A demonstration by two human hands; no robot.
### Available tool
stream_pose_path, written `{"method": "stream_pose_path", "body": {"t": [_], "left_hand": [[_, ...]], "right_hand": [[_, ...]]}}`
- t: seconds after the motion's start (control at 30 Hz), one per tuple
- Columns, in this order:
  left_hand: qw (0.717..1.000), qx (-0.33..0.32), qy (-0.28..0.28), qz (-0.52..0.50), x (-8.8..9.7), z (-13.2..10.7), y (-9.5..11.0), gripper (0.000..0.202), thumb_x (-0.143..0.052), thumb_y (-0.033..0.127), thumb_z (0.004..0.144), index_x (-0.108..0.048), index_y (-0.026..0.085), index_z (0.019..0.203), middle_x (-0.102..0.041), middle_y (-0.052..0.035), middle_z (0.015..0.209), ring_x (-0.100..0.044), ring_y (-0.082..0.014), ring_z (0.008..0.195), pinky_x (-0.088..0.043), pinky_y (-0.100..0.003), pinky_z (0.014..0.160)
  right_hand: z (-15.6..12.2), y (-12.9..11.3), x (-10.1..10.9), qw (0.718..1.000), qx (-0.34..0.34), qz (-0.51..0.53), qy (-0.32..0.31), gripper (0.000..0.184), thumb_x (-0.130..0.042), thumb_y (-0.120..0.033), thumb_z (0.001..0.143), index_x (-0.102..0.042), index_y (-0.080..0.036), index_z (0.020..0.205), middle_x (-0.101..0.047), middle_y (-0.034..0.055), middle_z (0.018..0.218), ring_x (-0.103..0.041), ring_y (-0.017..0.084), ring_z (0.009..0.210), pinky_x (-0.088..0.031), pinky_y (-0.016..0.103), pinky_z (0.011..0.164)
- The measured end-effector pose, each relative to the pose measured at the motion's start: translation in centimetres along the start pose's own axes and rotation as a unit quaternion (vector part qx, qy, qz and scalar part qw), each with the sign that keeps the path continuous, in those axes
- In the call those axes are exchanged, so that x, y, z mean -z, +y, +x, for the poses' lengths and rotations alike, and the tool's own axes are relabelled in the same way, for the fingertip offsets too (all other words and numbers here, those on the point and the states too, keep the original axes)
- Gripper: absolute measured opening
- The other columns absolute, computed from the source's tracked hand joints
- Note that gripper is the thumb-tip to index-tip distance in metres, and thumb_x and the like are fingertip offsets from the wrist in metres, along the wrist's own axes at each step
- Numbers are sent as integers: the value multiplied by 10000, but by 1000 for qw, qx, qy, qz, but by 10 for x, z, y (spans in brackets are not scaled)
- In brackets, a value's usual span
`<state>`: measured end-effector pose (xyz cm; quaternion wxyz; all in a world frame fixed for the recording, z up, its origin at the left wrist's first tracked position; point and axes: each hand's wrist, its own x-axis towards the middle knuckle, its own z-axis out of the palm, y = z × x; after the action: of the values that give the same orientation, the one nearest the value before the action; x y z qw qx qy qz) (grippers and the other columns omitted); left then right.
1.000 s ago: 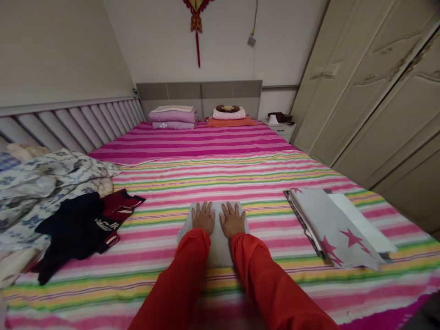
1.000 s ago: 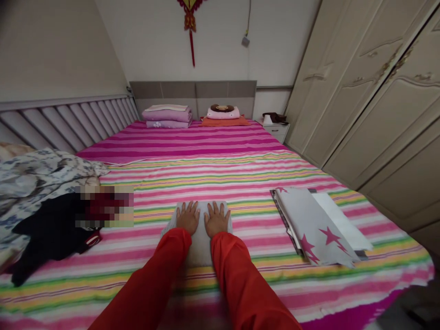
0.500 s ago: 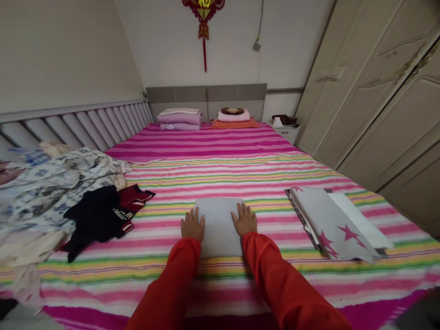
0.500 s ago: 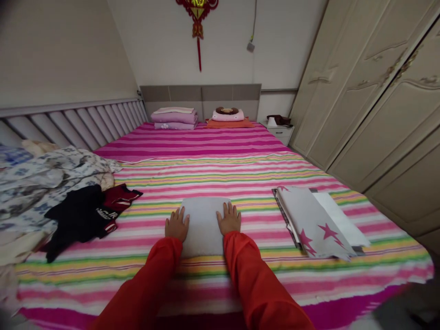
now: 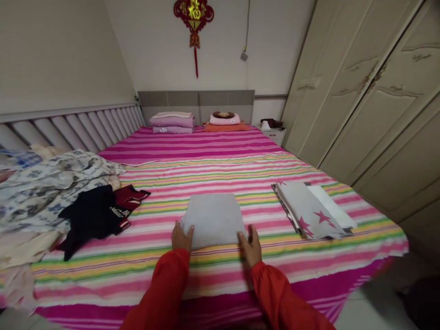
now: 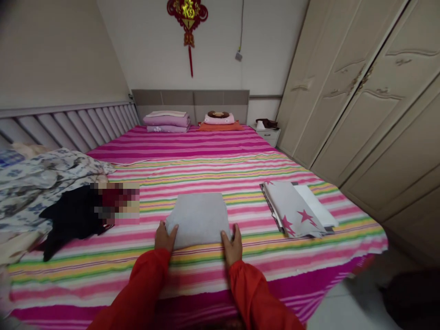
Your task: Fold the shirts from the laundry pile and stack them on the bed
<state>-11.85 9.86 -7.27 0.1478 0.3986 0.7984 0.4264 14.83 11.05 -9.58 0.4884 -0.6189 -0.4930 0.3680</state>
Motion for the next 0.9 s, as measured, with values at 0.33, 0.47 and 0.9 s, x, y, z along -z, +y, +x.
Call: {"method": "stream_pose_path", "body": {"t": [0.33, 0.47, 0.9], "left_hand": [[953, 170, -167, -189, 7, 6, 33, 329, -747, 322, 677, -640, 140, 929, -733, -132, 873, -705, -263, 851, -582, -381, 740], [879, 246, -216, -348, 4, -40, 45, 421, -720, 289, 718, -612, 140, 1097, -735, -120, 974, -708, -250, 879, -592, -395, 766], [842, 152, -328, -400, 16, -125, 36, 648, -871, 415, 471, -666, 171, 1035, -737, -112, 907, -687, -277, 839, -571, -411, 757]], "right_hand": [[-49, -32, -27, 869, -313, 343, -169, 512, -699, -633, 654, -606, -184, 881, -685, 71, 888, -671, 172, 817, -516, 275, 723], [-44, -52, -31, 814, -359, 406, -209, 463, -586, -609, 781, -594, -198, 995, -697, 59, 905, -681, 166, 805, -522, 301, 750], [-16, -63, 30, 850, -274, 366, -263, 260, -635, -243, 607, -623, -152, 851, -736, 114, 863, -675, 285, 977, -518, 425, 887]]}}
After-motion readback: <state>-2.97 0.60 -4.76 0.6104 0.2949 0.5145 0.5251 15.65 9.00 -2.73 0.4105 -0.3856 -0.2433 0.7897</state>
